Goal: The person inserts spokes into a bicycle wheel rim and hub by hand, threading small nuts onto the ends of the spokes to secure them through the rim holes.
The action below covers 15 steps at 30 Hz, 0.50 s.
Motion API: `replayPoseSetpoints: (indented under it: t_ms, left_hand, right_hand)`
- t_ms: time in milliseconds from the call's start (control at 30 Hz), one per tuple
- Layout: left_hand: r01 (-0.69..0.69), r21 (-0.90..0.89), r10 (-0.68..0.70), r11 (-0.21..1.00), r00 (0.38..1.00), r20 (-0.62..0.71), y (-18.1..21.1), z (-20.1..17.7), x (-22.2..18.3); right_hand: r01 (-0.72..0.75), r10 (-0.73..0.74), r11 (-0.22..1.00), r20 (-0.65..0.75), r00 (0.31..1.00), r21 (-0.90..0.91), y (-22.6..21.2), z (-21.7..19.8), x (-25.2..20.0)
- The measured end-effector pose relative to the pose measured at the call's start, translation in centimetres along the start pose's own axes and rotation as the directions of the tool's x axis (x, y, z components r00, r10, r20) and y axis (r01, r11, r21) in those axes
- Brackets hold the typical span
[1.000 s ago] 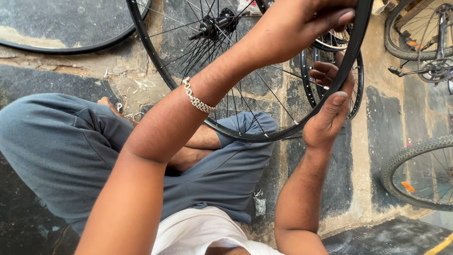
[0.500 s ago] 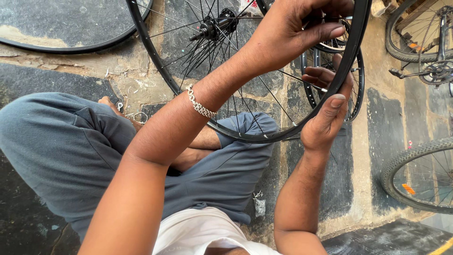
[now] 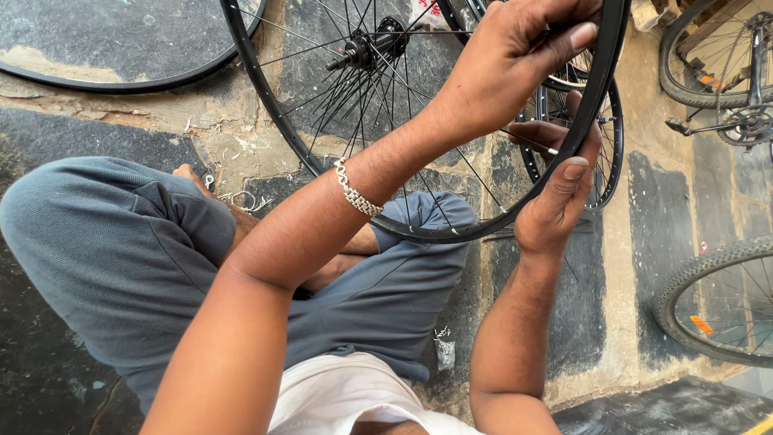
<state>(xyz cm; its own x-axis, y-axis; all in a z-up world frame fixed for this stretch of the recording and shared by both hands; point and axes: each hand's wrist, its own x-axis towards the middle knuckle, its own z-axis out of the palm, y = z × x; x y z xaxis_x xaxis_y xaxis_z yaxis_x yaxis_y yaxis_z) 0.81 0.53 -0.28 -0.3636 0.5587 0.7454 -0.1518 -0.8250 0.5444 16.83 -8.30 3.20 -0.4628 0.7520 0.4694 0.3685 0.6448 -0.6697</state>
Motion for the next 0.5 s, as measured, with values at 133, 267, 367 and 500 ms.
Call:
replayPoseSetpoints:
  t_ms: [133,267,367,500]
  left_hand:
    - [0.09,0.037,-0.091,0.995,0.995,0.027,1.1,-0.5,0.3]
    - [0.117,-0.107,-0.118,0.987,0.993,-0.004,2.4,-0.5,0.0]
    - [0.134,-0.213,-0.126,0.968,0.991,0.052,3.1,-0.6,-0.5]
    - [0.206,-0.31,-0.166,0.928,0.974,0.153,3.9,-1.4,-0.4]
  right_hand:
    - [-0.001,0.0,0.999,0.032,0.999,0.04,-1.2,0.0,0.4]
    - [0.079,-0.079,0.997,0.007,0.997,0.011,-3.2,-1.0,2.0]
    - [0.154,-0.154,0.988,-0.066,0.986,-0.008,-4.1,-1.0,4.1]
    - [0.277,-0.296,0.932,-0.048,0.954,-0.233,-5.2,-1.3,7.6]
